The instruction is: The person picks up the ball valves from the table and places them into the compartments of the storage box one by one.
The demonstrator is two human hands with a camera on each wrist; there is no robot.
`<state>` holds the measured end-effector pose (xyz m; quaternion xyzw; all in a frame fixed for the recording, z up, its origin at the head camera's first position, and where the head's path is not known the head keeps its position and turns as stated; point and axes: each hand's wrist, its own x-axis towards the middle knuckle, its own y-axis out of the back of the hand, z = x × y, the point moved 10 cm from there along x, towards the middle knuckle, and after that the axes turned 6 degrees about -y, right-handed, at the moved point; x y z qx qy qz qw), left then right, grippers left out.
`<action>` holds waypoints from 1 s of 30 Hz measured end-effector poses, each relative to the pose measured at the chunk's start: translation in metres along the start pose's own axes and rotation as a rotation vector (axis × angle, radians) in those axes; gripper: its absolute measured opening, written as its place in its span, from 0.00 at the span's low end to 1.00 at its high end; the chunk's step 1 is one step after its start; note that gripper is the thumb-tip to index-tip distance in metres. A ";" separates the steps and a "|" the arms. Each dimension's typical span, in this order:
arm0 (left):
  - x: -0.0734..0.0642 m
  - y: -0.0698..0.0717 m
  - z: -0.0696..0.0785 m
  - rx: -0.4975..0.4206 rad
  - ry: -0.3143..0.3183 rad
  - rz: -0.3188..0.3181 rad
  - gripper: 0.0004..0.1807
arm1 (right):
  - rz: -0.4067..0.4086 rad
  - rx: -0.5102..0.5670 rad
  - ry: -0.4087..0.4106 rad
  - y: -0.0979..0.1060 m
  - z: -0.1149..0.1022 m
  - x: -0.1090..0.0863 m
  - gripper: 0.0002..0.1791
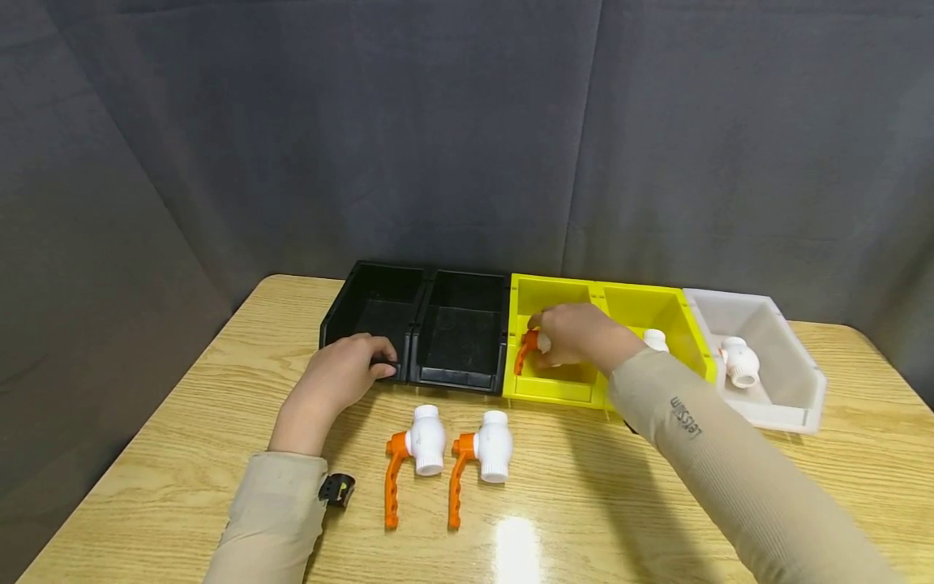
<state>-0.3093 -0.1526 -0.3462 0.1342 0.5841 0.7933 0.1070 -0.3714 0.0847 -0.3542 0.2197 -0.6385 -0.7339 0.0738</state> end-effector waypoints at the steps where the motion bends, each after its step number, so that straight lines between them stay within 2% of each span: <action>1: 0.000 0.001 0.001 -0.002 -0.001 -0.002 0.08 | 0.010 -0.009 0.004 0.001 0.001 -0.001 0.29; 6: -0.001 0.002 0.002 -0.002 -0.001 -0.002 0.08 | 0.100 -0.063 0.026 0.010 0.001 -0.015 0.28; 12: -0.001 0.000 0.003 -0.001 0.005 -0.009 0.08 | 0.307 -0.100 0.109 0.025 -0.003 -0.045 0.21; 17: -0.001 0.000 0.002 -0.001 0.014 -0.003 0.09 | 0.460 -0.084 0.147 0.031 -0.002 -0.068 0.19; 21: 0.000 0.000 0.003 0.000 0.009 0.002 0.09 | 0.517 -0.060 0.152 0.033 -0.004 -0.082 0.19; 30: 0.003 -0.003 0.003 -0.003 0.004 -0.008 0.09 | 0.565 -0.025 0.136 0.040 -0.007 -0.105 0.19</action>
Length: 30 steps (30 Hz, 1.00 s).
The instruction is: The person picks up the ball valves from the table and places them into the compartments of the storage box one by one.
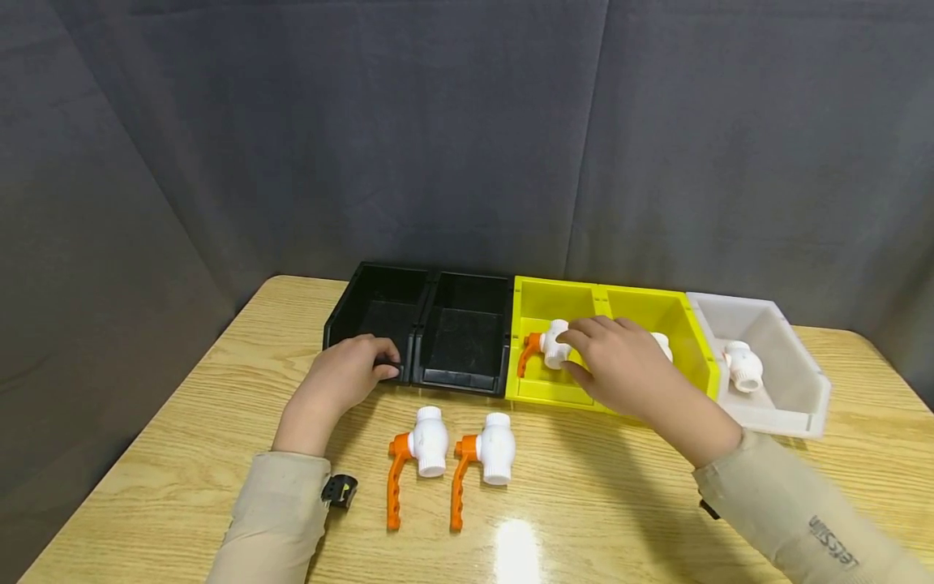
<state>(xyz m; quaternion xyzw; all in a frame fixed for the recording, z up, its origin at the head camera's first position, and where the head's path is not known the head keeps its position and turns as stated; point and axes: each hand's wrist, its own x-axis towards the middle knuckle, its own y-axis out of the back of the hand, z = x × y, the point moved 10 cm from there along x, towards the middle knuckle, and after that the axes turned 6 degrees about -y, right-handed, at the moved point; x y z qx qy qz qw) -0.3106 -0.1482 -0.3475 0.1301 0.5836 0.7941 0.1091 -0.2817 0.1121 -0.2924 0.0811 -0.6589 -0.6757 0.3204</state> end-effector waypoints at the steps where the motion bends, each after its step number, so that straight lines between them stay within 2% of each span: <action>1: 0.000 0.000 0.000 0.002 -0.003 0.002 0.09 | 0.007 0.004 -0.001 0.003 -0.001 -0.002 0.19; 8: -0.001 0.001 0.000 0.007 -0.003 0.000 0.09 | 0.049 0.033 -0.023 0.018 -0.009 -0.016 0.19; 14: -0.001 0.001 -0.001 0.006 0.000 0.003 0.09 | 0.041 0.095 -0.128 0.034 -0.004 -0.031 0.20; 18: -0.001 0.001 -0.002 0.013 0.003 0.006 0.09 | 0.024 0.115 -0.163 0.041 -0.001 -0.038 0.20; 25: 0.000 -0.001 0.000 0.004 -0.004 0.005 0.10 | 0.003 0.199 -0.180 0.053 0.015 -0.050 0.20; 30: 0.000 -0.001 -0.001 0.006 -0.002 0.004 0.10 | 0.001 0.221 -0.252 0.060 0.033 -0.059 0.20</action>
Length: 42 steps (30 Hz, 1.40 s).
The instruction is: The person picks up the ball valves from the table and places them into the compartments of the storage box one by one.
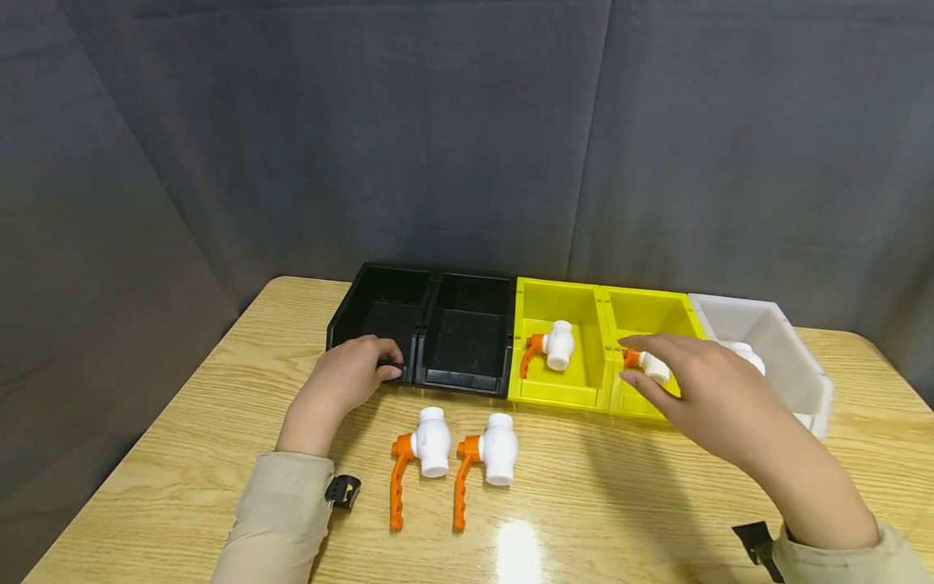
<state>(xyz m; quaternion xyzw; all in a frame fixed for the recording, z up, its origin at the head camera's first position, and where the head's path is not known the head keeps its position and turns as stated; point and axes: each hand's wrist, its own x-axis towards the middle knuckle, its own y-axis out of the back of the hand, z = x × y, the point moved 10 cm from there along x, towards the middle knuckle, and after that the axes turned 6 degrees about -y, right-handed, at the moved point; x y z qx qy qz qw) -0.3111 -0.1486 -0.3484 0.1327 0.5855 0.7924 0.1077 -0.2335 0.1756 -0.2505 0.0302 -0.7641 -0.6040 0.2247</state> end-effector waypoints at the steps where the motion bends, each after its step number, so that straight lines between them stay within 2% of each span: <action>1: 0.000 0.000 0.000 0.002 0.000 0.001 0.10 | -0.002 -0.005 -0.018 0.001 0.004 -0.001 0.21; 7: 0.000 0.000 0.001 0.004 0.002 -0.003 0.10 | -0.020 0.000 -0.093 0.002 0.026 -0.006 0.24; 12: 0.001 0.000 0.001 0.007 -0.008 0.001 0.09 | 0.000 0.004 -0.128 0.006 0.043 -0.012 0.22; 16: 0.001 0.001 0.001 0.009 -0.008 0.002 0.09 | -0.027 0.003 -0.199 0.008 0.064 -0.016 0.22; 22: 0.001 0.001 0.001 0.006 -0.010 0.003 0.08 | -0.072 0.030 -0.310 0.007 0.096 -0.024 0.28; 42: -0.001 0.003 0.003 0.005 -0.008 0.009 0.08 | -0.062 0.053 -0.360 0.003 0.146 -0.039 0.26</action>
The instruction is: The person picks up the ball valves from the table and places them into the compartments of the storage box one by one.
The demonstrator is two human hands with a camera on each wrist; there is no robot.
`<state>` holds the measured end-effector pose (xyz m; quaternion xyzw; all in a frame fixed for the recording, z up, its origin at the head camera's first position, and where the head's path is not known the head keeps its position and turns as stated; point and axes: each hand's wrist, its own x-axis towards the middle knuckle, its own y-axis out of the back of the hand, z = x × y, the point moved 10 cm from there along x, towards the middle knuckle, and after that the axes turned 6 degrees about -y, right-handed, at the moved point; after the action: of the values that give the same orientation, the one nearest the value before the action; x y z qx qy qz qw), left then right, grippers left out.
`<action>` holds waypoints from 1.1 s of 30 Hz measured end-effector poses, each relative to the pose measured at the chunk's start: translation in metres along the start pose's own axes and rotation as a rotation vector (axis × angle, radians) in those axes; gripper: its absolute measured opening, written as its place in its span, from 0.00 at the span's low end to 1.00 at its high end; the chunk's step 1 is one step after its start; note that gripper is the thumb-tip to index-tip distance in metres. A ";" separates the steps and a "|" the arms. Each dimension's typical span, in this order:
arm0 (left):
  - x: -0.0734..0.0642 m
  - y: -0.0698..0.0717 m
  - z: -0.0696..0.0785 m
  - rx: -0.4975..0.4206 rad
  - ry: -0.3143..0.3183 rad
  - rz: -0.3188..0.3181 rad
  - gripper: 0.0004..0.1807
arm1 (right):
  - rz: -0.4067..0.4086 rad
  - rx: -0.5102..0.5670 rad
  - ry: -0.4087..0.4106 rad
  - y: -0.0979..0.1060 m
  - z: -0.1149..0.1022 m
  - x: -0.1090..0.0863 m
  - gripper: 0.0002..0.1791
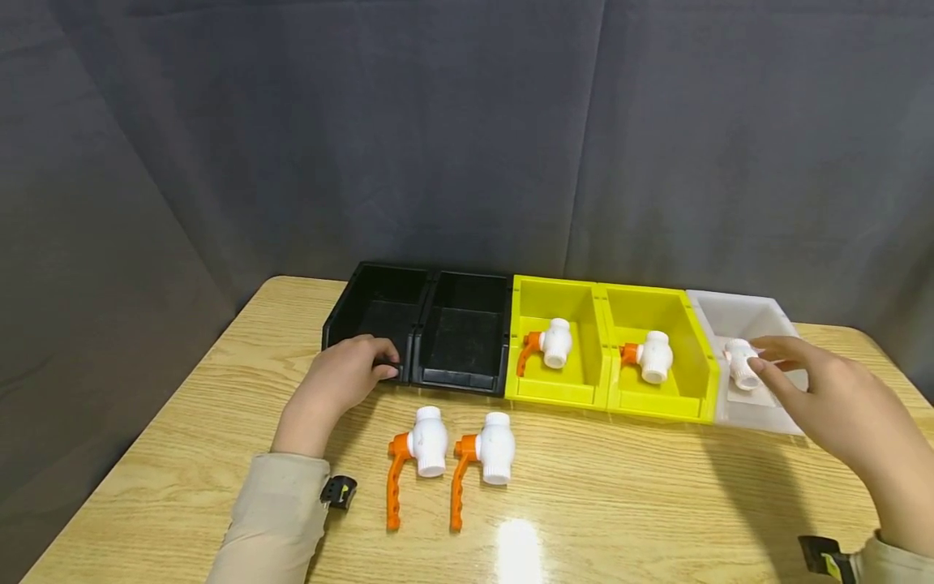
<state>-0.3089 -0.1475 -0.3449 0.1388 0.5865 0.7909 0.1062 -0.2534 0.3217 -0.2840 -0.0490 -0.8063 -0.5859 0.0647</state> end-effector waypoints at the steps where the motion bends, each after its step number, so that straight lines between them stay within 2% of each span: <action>1: 0.000 0.000 0.000 0.000 -0.001 0.000 0.08 | -0.001 -0.002 -0.003 -0.001 0.003 0.001 0.26; 12: 0.003 0.000 0.004 -0.008 -0.016 0.004 0.08 | -0.075 -0.007 -0.024 -0.018 0.030 0.004 0.27; 18: 0.000 -0.001 0.001 -0.007 -0.011 -0.003 0.07 | -0.126 0.027 0.021 -0.037 0.029 0.006 0.19; 25: -0.002 -0.001 0.000 -0.021 -0.006 -0.015 0.07 | -0.114 0.045 0.096 -0.048 0.026 0.007 0.10; 29: 0.000 -0.001 0.000 -0.029 -0.012 -0.013 0.07 | -0.124 0.047 0.091 -0.052 0.030 0.006 0.11; 33: 0.000 0.003 0.000 -0.023 -0.029 0.017 0.08 | -0.142 0.051 0.075 -0.058 0.033 0.006 0.10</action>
<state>-0.3091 -0.1477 -0.3423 0.1541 0.5745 0.7964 0.1094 -0.2699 0.3353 -0.3477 0.0318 -0.8194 -0.5698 0.0541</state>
